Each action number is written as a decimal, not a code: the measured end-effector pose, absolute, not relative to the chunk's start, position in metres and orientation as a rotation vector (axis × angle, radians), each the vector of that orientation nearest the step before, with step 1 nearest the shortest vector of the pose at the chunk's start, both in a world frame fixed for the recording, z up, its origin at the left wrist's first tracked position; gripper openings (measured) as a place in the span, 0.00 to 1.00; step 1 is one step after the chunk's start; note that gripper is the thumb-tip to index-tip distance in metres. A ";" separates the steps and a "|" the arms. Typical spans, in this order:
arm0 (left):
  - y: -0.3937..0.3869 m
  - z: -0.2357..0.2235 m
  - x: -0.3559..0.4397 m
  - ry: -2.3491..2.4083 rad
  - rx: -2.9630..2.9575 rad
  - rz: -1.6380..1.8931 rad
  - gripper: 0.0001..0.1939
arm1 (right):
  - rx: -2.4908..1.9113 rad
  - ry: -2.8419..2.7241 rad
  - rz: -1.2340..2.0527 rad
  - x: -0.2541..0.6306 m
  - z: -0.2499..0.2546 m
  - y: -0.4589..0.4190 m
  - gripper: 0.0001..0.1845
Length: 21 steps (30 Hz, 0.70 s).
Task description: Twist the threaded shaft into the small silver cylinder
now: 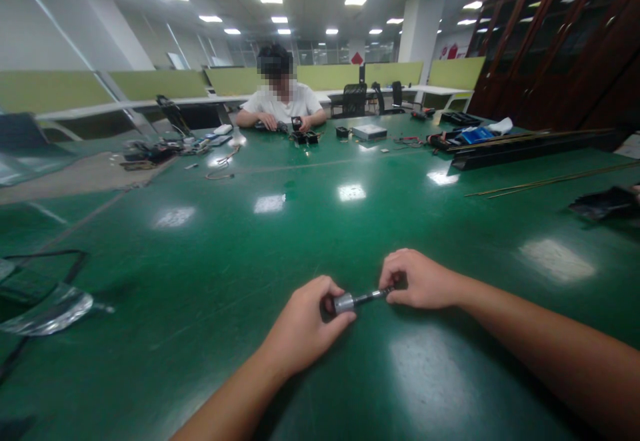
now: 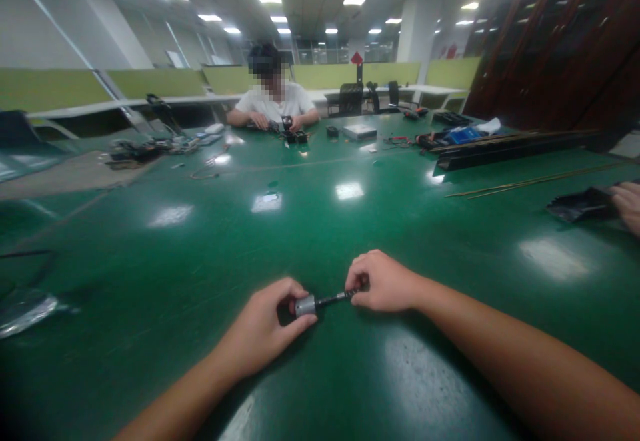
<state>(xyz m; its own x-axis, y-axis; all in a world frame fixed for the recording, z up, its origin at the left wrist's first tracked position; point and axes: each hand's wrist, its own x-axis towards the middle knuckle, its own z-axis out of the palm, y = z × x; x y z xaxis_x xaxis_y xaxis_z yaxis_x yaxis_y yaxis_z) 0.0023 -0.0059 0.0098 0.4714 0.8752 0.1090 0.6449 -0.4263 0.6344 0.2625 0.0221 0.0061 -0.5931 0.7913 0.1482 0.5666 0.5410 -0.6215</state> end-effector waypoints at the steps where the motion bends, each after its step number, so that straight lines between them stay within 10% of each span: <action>1: -0.006 0.010 0.002 1.259 2.205 0.591 0.08 | -1.105 -2.366 0.741 0.262 0.006 0.022 0.06; 21: -0.005 0.010 0.012 1.204 2.247 0.639 0.08 | -0.937 -2.302 0.596 0.229 -0.010 0.009 0.06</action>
